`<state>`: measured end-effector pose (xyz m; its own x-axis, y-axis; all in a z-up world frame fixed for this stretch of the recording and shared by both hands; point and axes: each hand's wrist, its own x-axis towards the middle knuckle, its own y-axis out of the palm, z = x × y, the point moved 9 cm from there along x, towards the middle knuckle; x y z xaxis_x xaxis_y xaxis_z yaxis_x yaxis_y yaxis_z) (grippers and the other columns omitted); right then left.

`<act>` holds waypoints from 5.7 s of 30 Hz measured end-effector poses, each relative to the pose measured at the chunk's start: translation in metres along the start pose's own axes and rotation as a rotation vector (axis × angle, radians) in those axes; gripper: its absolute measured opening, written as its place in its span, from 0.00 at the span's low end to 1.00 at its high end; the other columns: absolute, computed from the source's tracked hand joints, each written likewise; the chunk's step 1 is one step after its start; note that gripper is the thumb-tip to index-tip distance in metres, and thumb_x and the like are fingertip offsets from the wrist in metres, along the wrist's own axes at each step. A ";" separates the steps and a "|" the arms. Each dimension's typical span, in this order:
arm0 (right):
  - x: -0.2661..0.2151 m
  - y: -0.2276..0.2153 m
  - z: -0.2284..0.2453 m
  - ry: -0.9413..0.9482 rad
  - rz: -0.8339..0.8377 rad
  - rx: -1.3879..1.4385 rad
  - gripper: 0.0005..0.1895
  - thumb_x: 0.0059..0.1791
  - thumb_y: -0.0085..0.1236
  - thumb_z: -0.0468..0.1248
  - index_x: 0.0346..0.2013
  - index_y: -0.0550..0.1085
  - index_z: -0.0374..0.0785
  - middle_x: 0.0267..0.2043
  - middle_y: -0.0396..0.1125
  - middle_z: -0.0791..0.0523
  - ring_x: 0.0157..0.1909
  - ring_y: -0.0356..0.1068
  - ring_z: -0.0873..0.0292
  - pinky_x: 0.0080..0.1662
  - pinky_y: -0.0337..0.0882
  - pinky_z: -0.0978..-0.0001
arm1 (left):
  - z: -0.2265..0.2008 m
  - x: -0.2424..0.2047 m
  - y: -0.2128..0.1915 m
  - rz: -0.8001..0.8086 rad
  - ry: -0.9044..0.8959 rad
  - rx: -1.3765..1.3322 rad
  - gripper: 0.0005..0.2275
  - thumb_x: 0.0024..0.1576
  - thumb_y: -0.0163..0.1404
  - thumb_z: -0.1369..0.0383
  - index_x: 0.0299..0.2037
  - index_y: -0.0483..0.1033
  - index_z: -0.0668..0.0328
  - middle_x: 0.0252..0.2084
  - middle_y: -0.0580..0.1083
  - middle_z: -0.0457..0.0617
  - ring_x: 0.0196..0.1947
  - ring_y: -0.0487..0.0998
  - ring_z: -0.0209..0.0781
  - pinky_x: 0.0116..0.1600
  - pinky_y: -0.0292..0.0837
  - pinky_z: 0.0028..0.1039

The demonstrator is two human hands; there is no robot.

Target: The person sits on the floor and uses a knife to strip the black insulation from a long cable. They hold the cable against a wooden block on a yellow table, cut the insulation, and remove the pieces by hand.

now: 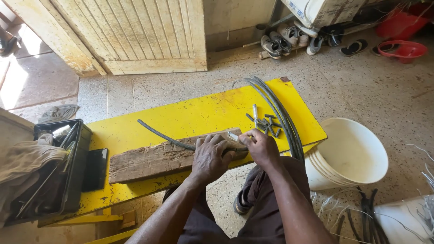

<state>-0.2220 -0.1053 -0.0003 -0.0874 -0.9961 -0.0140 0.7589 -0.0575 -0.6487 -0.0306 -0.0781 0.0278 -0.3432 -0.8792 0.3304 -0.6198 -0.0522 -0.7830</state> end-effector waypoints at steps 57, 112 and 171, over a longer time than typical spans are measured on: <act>-0.009 -0.033 -0.082 0.157 -0.466 0.050 0.14 0.58 0.58 0.48 0.50 0.83 0.46 0.45 0.79 0.48 0.52 0.78 0.43 0.52 0.77 0.49 | -0.017 -0.001 -0.016 -0.085 0.096 -0.153 0.08 0.59 0.59 0.56 0.43 0.80 0.42 0.37 0.76 0.41 0.42 0.78 0.42 0.57 0.63 0.37; -0.026 0.006 -0.060 0.279 -0.038 0.628 0.23 0.54 0.58 0.41 0.62 0.77 0.34 0.28 0.71 0.49 0.28 0.71 0.58 0.29 0.75 0.71 | 0.005 -0.010 -0.016 -0.203 -0.013 -0.041 0.09 0.53 0.60 0.60 0.43 0.83 0.38 0.44 0.79 0.39 0.48 0.78 0.41 0.62 0.63 0.36; -0.088 0.001 0.033 -0.362 -0.452 -0.045 0.09 0.51 0.67 0.40 0.44 0.85 0.46 0.33 0.76 0.54 0.35 0.79 0.52 0.37 0.80 0.62 | -0.003 -0.010 -0.005 -0.135 0.051 0.013 0.08 0.56 0.57 0.53 0.35 0.80 0.41 0.37 0.73 0.42 0.45 0.75 0.45 0.51 0.65 0.37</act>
<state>-0.1924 -0.0199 0.0253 -0.1645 -0.8331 0.5281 0.6689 -0.4877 -0.5610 -0.0261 -0.0677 0.0306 -0.2928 -0.8385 0.4595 -0.6537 -0.1752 -0.7362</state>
